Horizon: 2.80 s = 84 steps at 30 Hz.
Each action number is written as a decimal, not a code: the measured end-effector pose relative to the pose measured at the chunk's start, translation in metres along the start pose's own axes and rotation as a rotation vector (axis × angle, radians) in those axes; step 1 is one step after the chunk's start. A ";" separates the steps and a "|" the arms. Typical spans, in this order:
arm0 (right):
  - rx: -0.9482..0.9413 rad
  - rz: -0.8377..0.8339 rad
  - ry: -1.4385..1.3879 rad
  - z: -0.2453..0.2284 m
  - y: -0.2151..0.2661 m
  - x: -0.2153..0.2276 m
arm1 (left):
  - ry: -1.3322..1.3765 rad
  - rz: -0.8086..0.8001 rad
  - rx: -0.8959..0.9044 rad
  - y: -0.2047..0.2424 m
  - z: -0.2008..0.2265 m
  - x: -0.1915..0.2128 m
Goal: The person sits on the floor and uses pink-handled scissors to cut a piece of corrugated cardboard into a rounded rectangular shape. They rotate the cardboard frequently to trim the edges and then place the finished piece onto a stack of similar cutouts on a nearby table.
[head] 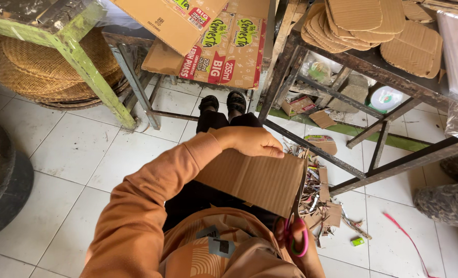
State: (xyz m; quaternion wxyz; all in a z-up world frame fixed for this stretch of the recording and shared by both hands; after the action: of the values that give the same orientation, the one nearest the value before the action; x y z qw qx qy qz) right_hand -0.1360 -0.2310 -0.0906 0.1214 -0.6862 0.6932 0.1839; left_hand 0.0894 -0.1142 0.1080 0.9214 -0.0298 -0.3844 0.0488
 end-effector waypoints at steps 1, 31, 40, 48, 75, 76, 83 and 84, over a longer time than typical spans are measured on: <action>-0.059 0.049 -0.036 0.005 0.002 0.006 | 0.024 -0.013 -0.038 -0.003 0.002 -0.006; -0.012 0.270 0.169 -0.009 -0.020 -0.048 | 1.099 1.309 0.365 0.095 -0.078 -0.074; -0.051 0.169 0.141 -0.012 -0.028 -0.064 | 1.387 1.584 -0.024 0.153 -0.062 -0.070; 0.063 0.048 0.246 0.000 -0.037 -0.067 | 1.450 1.549 -0.295 0.131 -0.028 -0.075; 0.186 -0.043 0.298 -0.037 -0.072 -0.107 | 1.300 1.449 -0.039 0.099 -0.021 -0.094; 0.169 -0.056 0.297 -0.036 -0.072 -0.108 | 1.273 1.425 -0.042 0.098 -0.022 -0.093; 0.201 -0.119 0.232 -0.036 -0.070 -0.116 | 1.249 1.439 0.113 0.090 -0.029 -0.105; 0.243 -0.125 0.253 -0.037 -0.069 -0.115 | 1.265 1.439 0.124 0.089 -0.028 -0.108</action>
State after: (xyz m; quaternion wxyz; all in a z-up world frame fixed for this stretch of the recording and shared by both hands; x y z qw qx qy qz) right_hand -0.0604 -0.1413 -0.0145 0.1264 -0.7258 0.6762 0.0032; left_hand 0.0277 -0.0385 0.0043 0.7077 -0.2307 0.2976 0.5978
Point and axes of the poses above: each hand's wrist, its own y-axis away from the middle knuckle, its own x-axis out of the back of the hand, z = x × y, the point moved 7 cm from there along -y, towards the middle knuckle, and after that the axes turned 1 degree about -z, right-handed, at the moved point
